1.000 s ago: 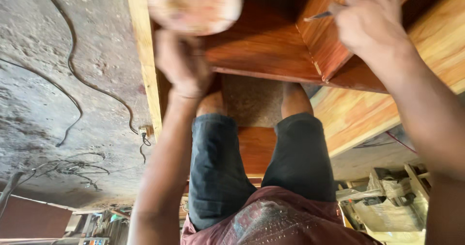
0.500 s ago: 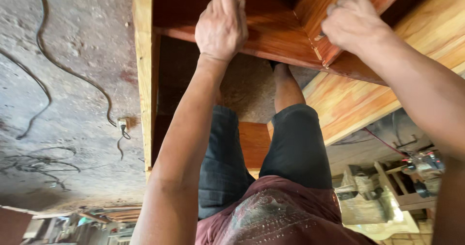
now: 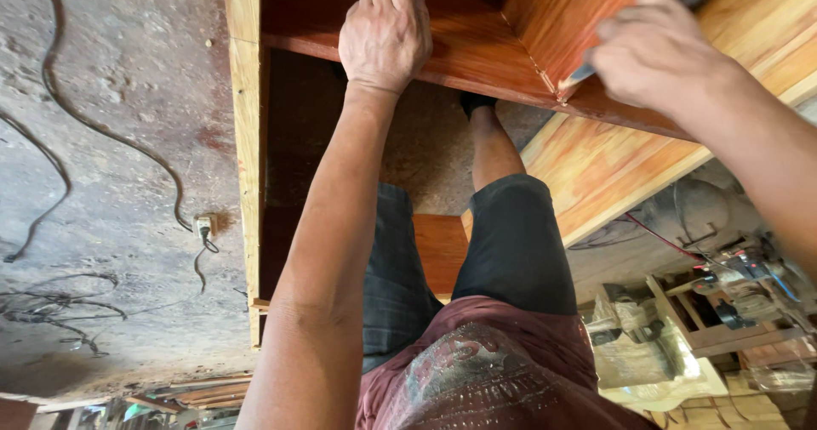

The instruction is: The person sits inside an unfinished wooden cabinet and applies wood filler to the interior shelf joints. They hold a plate of filler in one hand and use a small putty knife to scoop filler and press it into the seams, working along different joints inside the unit.

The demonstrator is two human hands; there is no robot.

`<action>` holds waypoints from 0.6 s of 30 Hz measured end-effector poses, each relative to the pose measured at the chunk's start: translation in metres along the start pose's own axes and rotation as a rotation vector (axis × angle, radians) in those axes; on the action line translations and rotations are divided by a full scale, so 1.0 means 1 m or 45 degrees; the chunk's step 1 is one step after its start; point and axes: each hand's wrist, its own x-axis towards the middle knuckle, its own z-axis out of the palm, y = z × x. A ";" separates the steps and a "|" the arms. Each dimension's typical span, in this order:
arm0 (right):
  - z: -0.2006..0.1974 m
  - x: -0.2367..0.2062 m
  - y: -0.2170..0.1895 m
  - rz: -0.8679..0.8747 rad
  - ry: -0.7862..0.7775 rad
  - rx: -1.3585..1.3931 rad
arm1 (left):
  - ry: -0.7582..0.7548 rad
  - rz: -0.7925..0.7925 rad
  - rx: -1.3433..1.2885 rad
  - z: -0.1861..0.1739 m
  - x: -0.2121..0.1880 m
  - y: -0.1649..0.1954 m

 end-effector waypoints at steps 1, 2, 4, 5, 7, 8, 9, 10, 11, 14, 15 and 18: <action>0.000 -0.014 -0.001 0.046 0.218 0.017 | -0.014 -0.004 0.001 0.000 0.000 0.000; 0.002 -0.028 -0.003 0.100 0.436 0.035 | -0.002 0.003 -0.001 -0.001 0.000 0.000; 0.016 -0.054 -0.010 0.257 0.429 0.013 | 0.021 0.021 -0.009 -0.001 -0.001 0.000; 0.026 -0.064 -0.013 0.336 0.431 0.001 | 0.028 0.022 -0.015 -0.001 -0.001 0.000; 0.051 -0.076 -0.023 0.429 0.423 0.193 | 0.045 0.030 -0.027 0.000 -0.001 0.000; 0.065 -0.078 -0.029 0.476 0.421 0.291 | 0.042 0.033 -0.011 0.001 -0.001 -0.001; 0.078 -0.083 -0.036 0.515 0.540 0.445 | 0.039 0.036 0.006 0.001 -0.001 -0.001; 0.091 -0.086 -0.047 0.554 0.655 0.601 | 0.030 0.040 0.017 0.003 -0.001 -0.001; 0.104 -0.089 -0.058 0.597 0.770 0.757 | 0.010 0.053 0.023 0.003 -0.001 -0.002; 0.144 -0.091 -0.099 0.808 0.988 0.958 | -0.012 0.069 0.054 0.006 -0.002 -0.003; 0.159 -0.086 -0.117 0.884 1.060 1.047 | -0.002 0.064 0.062 0.007 -0.002 -0.004; 0.200 -0.062 -0.169 1.142 1.260 1.545 | 0.005 0.091 0.102 0.009 -0.003 -0.003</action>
